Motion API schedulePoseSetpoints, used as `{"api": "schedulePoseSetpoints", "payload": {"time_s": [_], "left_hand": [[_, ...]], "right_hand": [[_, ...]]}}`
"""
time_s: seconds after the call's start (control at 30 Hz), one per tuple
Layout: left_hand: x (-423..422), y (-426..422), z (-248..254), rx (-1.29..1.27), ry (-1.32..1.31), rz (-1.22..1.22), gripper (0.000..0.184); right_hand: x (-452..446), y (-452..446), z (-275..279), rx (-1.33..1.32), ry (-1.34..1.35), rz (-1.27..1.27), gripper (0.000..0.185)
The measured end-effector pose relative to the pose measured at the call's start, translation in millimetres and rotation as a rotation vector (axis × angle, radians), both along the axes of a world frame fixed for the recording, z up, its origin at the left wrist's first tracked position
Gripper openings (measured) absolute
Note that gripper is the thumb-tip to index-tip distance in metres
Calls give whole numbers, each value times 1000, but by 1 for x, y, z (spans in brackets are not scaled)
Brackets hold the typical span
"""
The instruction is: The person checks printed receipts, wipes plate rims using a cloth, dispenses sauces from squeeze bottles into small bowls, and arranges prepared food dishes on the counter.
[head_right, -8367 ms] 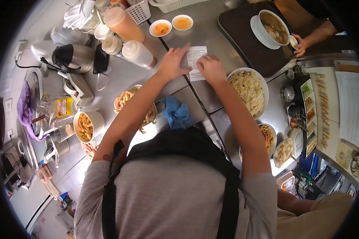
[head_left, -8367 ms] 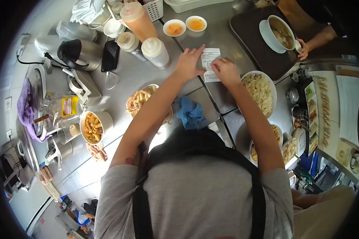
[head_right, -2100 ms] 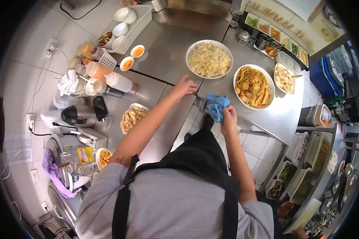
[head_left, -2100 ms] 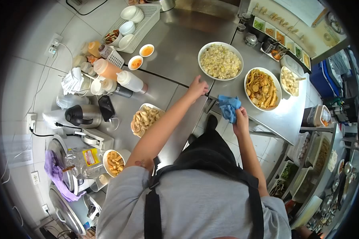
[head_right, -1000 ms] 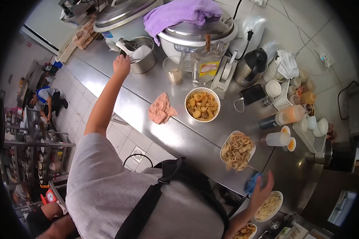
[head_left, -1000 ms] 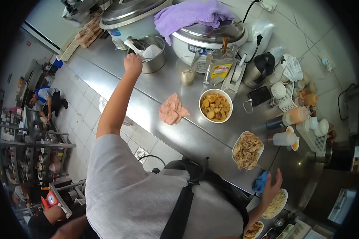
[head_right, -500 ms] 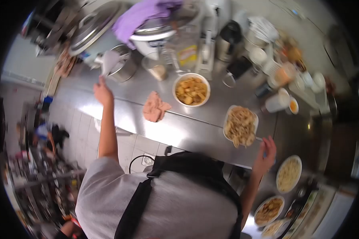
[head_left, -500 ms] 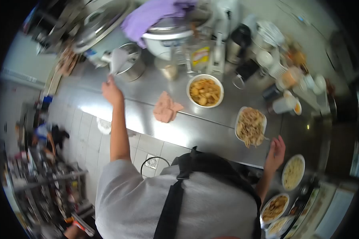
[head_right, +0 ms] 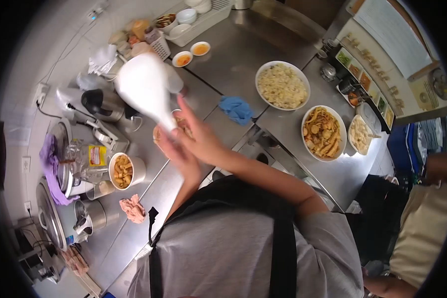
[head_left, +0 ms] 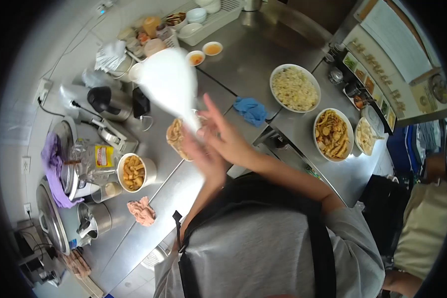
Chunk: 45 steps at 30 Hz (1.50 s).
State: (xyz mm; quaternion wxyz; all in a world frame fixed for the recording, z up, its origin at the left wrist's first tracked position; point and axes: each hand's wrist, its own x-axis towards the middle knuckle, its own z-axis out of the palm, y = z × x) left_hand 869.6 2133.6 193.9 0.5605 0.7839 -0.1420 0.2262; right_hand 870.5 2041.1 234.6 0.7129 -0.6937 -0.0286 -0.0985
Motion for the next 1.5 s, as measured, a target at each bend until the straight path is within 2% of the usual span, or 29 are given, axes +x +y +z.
{"api": "schedulePoseSetpoints", "payload": {"time_s": [0.03, 0.07, 0.13, 0.17, 0.27, 0.37, 0.47, 0.57, 0.77, 0.87, 0.97, 1.07, 1.27, 1.37, 1.5], "left_hand": [[-10, -31, 2, -86, 60, -294, 57], [-21, -60, -5, -43, 66, -357, 59], [-35, -99, -7, 121, 92, -538, 61], [-37, -114, -2, 242, 111, -657, 63], [-34, -145, -20, 243, 60, -722, 59], [-13, -163, -55, 324, 96, -460, 51], [11, -180, -69, 362, 163, -351, 48], [37, -208, -75, 434, 166, -314, 47], [66, -221, -98, 556, 493, -312, 52], [61, -218, -106, 748, 305, -241, 55], [75, -229, -120, 434, 654, -345, 61], [69, -249, -91, 604, 695, -356, 69], [76, -245, -111, 464, 657, -436, 72], [74, -245, -120, 340, 618, -448, 60], [73, -243, -104, 116, 891, -595, 38]], "right_hand": [[1, -22, -1, 42, 78, -66, 68], [0, -45, -2, 85, 158, -128, 68], [-16, -110, 9, -20, 398, -256, 64], [-22, -149, -6, -245, 335, -302, 62], [-57, -259, -36, -945, 55, -446, 59], [-87, -314, -19, -1140, 259, -340, 56], [-90, -350, -36, -1320, 247, -164, 50], [-80, -370, -53, -1313, 288, -153, 46], [-71, -388, -68, -1235, 298, -192, 45], [-71, -394, -82, -1091, 252, -251, 45], [-70, -394, -89, -1041, 243, -272, 45], [-67, -395, -85, -1042, 298, -262, 47], [-59, -404, -92, -1001, 295, -282, 46], [-58, -409, -93, -951, 319, -290, 45], [-57, -417, -94, -960, 443, -239, 43]]}}
